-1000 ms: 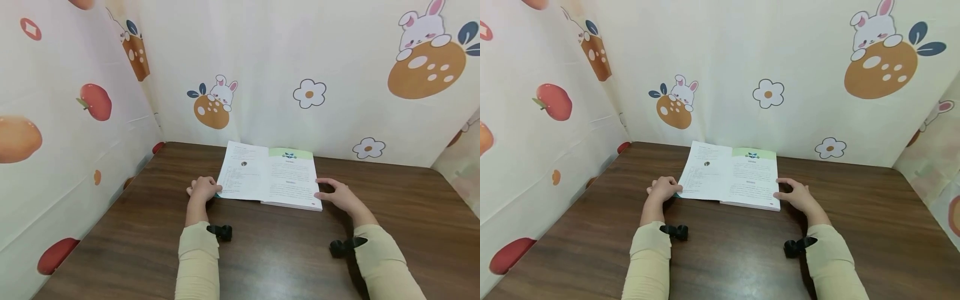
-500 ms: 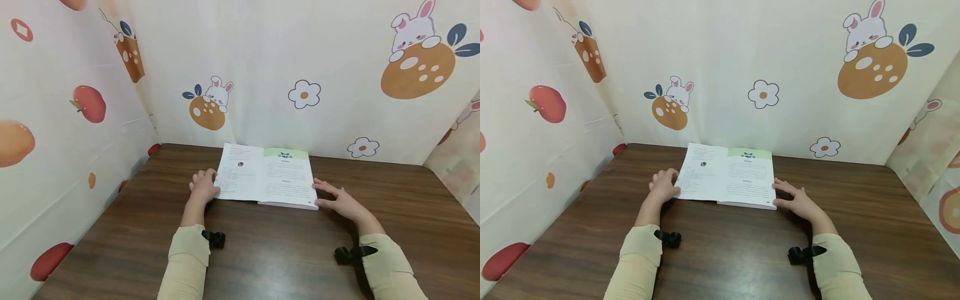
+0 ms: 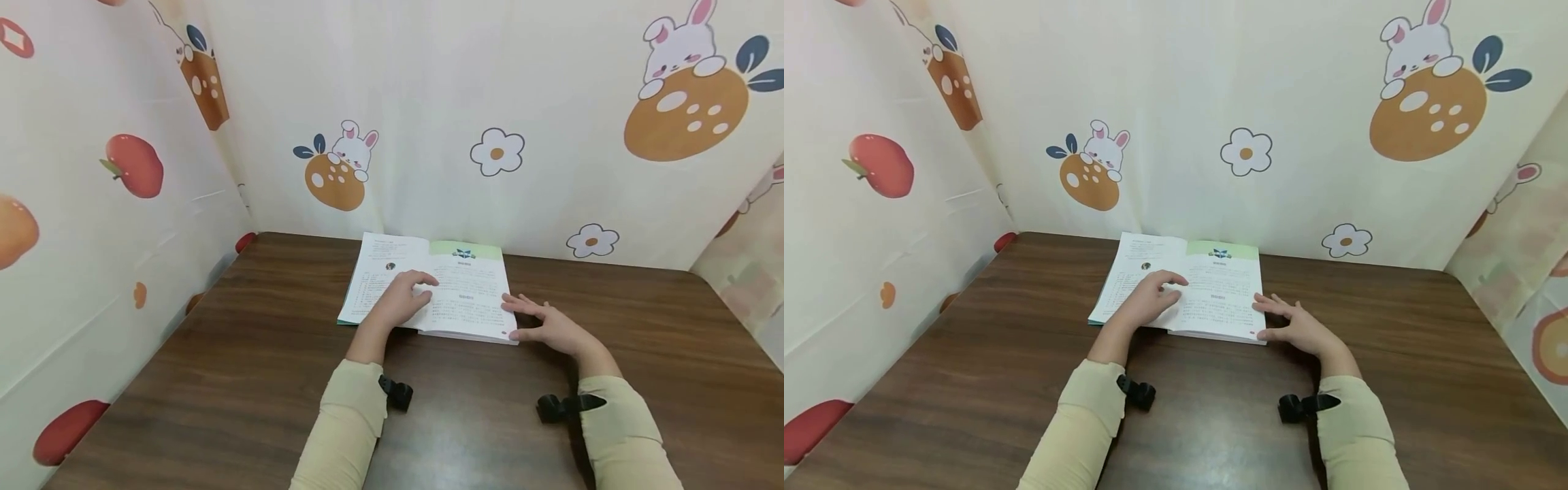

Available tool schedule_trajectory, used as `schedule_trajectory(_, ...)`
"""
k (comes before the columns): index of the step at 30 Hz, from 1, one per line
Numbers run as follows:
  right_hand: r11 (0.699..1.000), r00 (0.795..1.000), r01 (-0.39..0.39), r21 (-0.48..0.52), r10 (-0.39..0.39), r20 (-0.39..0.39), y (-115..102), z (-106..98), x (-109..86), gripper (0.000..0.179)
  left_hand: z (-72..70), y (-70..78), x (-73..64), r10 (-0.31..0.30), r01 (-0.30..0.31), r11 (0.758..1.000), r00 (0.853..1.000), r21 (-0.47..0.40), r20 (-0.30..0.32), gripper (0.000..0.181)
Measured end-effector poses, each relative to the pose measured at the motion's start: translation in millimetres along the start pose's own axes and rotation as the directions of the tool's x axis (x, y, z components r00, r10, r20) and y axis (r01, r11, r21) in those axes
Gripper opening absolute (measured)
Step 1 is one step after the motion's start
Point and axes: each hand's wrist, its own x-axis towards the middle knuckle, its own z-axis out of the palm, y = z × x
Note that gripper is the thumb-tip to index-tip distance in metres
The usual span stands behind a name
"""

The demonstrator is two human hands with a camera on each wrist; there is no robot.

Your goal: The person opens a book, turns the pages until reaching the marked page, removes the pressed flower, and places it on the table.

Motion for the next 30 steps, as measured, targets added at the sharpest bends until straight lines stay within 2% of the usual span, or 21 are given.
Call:
schedule_trajectory(5, 1.000, 0.998, -0.009, -0.002, 0.009, -0.057, -2, 0, 1.2, 0.058, -7.4, -9.6, -0.5, -0.057, 0.051, 0.996, 0.995, -0.070, -0.083, 0.022)
schedule_trajectory(9, 1.000, 0.994, -0.006, -0.006, 0.006, -0.114, -3, 4, 2.0, 0.049, -11.6, -16.4, -2.3, -0.066, 0.053, 0.994, 0.988, -0.097, -0.137, 0.020)
schedule_trajectory(12, 1.000, 0.989, -0.016, -0.009, 0.014, -0.148, -2, 7, 2.3, 0.046, -11.5, -18.6, -3.4, -0.065, 0.050, 0.994, 0.987, -0.101, -0.146, 0.019)
schedule_trajectory(16, 0.999, 0.977, -0.046, 0.013, 0.048, -0.209, -4, 14, 3.3, 0.048, -6.6, -13.9, -2.7, -0.039, 0.029, 0.996, 0.992, -0.079, -0.123, 0.019)
schedule_trajectory(19, 0.998, 0.960, -0.041, 0.050, 0.053, -0.276, -5, 18, 5.5, 0.046, 0.7, -0.8, -0.6, -0.014, 0.010, 0.999, 0.996, -0.045, -0.091, 0.018)
schedule_trajectory(22, 0.997, 0.935, -0.003, 0.076, 0.029, -0.353, -8, 21, 8.4, 0.041, 11.4, 17.2, 0.7, -0.009, 0.009, 1.000, 0.999, -0.005, -0.035, 0.022)
schedule_trajectory(26, 0.996, 0.905, 0.028, 0.084, 0.010, -0.425, -11, 22, 11.1, 0.037, 28.4, 39.0, 1.2, -0.023, 0.013, 0.990, 0.998, 0.143, 0.065, 0.038)
schedule_trajectory(28, 0.996, 0.901, 0.026, 0.090, 0.015, -0.433, -11, 22, 11.8, 0.037, 36.1, 46.1, 1.6, -0.033, 0.012, 0.972, 0.996, 0.236, 0.088, 0.041)
schedule_trajectory(30, 0.995, 0.900, 0.023, 0.097, 0.021, -0.435, -12, 22, 12.2, 0.037, 42.4, 51.3, 1.8, -0.038, 0.009, 0.951, 0.996, 0.310, 0.086, 0.037)
